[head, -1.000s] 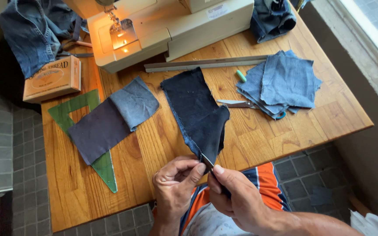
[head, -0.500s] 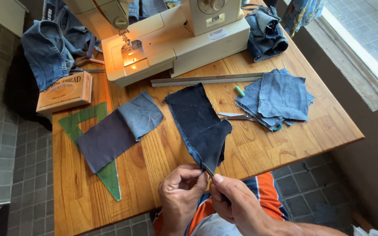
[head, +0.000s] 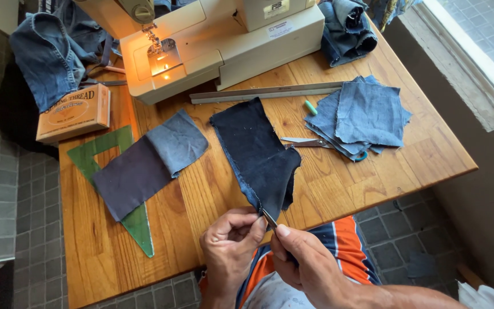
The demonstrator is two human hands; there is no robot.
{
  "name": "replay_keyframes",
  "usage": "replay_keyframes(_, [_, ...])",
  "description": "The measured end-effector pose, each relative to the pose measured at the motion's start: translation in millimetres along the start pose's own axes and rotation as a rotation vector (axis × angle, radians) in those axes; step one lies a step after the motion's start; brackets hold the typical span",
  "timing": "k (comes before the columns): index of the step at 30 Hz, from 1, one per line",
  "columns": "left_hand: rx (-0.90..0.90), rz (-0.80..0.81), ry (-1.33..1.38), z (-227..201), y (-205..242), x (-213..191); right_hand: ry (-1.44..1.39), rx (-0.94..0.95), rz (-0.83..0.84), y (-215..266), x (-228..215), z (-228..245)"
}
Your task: The person uses small scissors to trim the edges of a dark blue denim fabric piece on a wooden table. They carefully cut along the seams and remove excess material, occasionally adjusting the fabric's position. A sewing machine and other sewing supplies are visible in the background.
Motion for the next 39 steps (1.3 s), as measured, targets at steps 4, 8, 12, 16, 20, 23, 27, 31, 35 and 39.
replay_keyframes(4, [0.055,0.026,-0.096,-15.6,-2.4,5.2,0.038,-0.016,-0.041,-3.5,0.1,5.2])
replay_keyframes(8, [0.081,0.023,-0.099,-19.2,-0.8,7.0,0.108,-0.007,-0.048,-4.2,-1.1,-1.4])
replay_keyframes(12, [0.091,0.046,-0.096,-23.6,-2.7,10.2,0.217,-0.003,-0.077,-1.4,2.0,5.2])
replay_keyframes(16, [0.138,0.064,-0.212,-33.5,-4.5,13.4,0.189,0.011,-0.133,1.1,6.0,-1.9])
replay_keyframes(20, [0.173,0.072,-0.203,-31.9,-2.5,13.3,0.100,0.026,-0.125,-2.0,9.0,-11.8])
replay_keyframes(23, [0.170,0.069,-0.182,-30.7,-2.4,12.9,0.077,-0.011,-0.144,-3.5,12.8,-12.6])
replay_keyframes(27, [0.162,0.055,-0.178,-25.6,-1.6,10.4,0.044,-0.039,-0.171,-4.3,15.3,-10.2])
replay_keyframes(31, [0.124,0.050,-0.162,-25.4,-3.8,7.3,-0.006,-0.010,-0.120,-3.1,15.3,-6.9])
replay_keyframes(35, [0.166,0.064,-0.211,-32.7,-3.5,11.1,0.092,-0.017,-0.155,-5.1,11.1,-5.1])
replay_keyframes(39, [0.150,0.066,-0.206,-35.4,-4.3,12.3,0.122,-0.005,-0.165,-4.5,11.4,-2.9])
Point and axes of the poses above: each hand's wrist, its own y-axis away from the middle knuckle, its own x-axis out of the palm, z = x × y, the point moved 4 cm from there along -y, towards the middle knuckle, and after that the axes turned 11 degrees about y, right-handed, at the moved point
